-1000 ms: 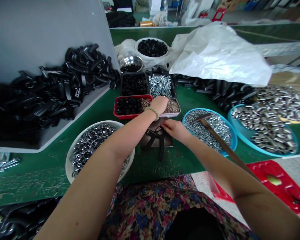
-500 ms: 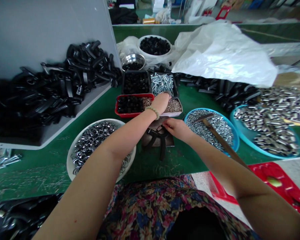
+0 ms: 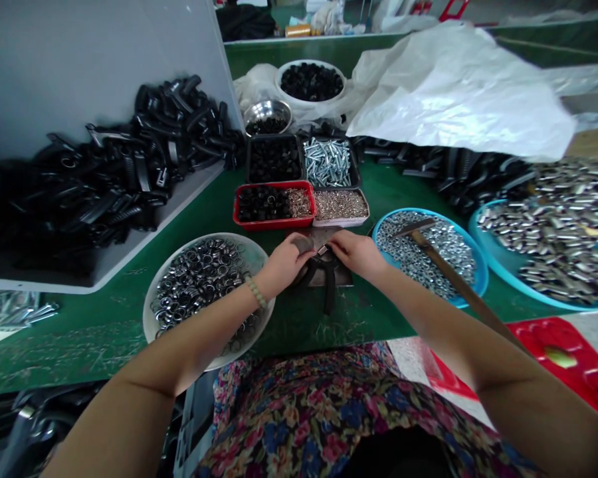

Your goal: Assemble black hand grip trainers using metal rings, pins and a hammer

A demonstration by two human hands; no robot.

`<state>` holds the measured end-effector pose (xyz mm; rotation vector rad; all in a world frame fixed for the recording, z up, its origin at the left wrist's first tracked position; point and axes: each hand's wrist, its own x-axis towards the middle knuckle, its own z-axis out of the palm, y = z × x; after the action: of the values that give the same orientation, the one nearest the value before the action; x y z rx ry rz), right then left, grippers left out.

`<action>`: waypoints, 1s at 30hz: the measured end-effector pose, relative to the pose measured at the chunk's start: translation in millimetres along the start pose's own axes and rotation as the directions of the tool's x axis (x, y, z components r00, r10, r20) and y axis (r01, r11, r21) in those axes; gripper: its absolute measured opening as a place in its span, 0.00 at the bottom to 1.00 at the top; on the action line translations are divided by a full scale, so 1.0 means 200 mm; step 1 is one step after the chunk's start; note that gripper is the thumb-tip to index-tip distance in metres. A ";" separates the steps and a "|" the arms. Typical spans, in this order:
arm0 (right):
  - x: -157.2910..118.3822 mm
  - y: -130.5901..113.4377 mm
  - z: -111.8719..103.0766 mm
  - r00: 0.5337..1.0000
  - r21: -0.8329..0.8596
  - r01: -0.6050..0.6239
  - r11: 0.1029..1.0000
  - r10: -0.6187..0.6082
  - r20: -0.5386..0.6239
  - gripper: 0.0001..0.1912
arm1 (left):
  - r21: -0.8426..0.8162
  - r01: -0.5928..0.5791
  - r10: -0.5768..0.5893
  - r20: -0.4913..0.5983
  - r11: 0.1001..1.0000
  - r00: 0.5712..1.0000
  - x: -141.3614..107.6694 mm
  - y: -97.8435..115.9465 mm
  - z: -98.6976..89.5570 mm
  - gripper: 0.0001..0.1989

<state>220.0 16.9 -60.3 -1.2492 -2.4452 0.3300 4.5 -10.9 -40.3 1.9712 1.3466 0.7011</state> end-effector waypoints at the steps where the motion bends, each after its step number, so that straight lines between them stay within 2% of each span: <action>1: 0.00 0.00 0.01 1.000 -0.017 0.017 1.000 -0.017 -0.005 0.12 | 0.068 -0.010 0.012 -0.020 0.998 1.000 -0.01 -0.01 0.02 0.06; 7: -0.01 0.01 0.02 0.994 -0.150 0.105 0.983 -0.101 0.038 0.15 | 0.392 -0.128 0.125 0.032 0.911 0.992 -0.02 -0.02 0.10 0.12; 12: -0.01 -0.03 -0.02 0.978 -0.282 0.154 0.947 -0.107 0.177 0.12 | 0.560 -0.167 0.147 0.082 0.812 0.986 -0.03 0.00 0.11 0.14; 14: -0.01 -0.03 -0.03 0.979 -0.276 0.147 0.950 -0.099 0.181 0.11 | 0.604 -0.170 0.150 0.083 0.779 0.985 -0.03 0.01 0.11 0.13; 16: -0.01 -0.02 -0.02 0.989 -0.180 0.109 0.978 -0.089 0.118 0.11 | 0.624 -0.164 0.153 0.072 0.764 0.986 -0.03 0.01 0.12 0.13; 18: -0.01 0.00 0.00 0.999 -0.008 0.052 0.999 -0.052 0.009 0.10 | 0.631 -0.160 0.152 0.067 0.759 0.986 -0.04 0.01 0.12 0.14; 20: -0.01 0.02 0.01 0.992 0.168 -0.028 0.985 0.048 -0.114 0.08 | 0.637 -0.165 0.147 0.082 0.753 0.986 -0.04 0.01 0.13 0.14; 22: -0.01 0.04 0.02 0.965 0.301 -0.118 0.946 0.181 -0.191 0.06 | 0.639 -0.181 0.142 0.112 0.747 0.983 -0.04 0.01 0.13 0.15; 25: -0.01 0.04 0.00 0.932 0.420 -0.202 0.884 0.306 -0.194 0.06 | 0.636 -0.194 0.129 0.149 0.747 0.980 -0.04 0.03 0.13 0.15; 30: -0.01 0.03 -0.03 0.934 0.489 -0.227 0.842 0.331 -0.137 0.07 | 0.640 -0.230 0.094 0.239 0.733 0.966 -0.07 0.07 0.09 0.15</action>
<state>229.3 19.5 -57.1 -1.3345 -1.8409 0.7710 22.8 -31.3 -42.4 2.6661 1.4349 0.0656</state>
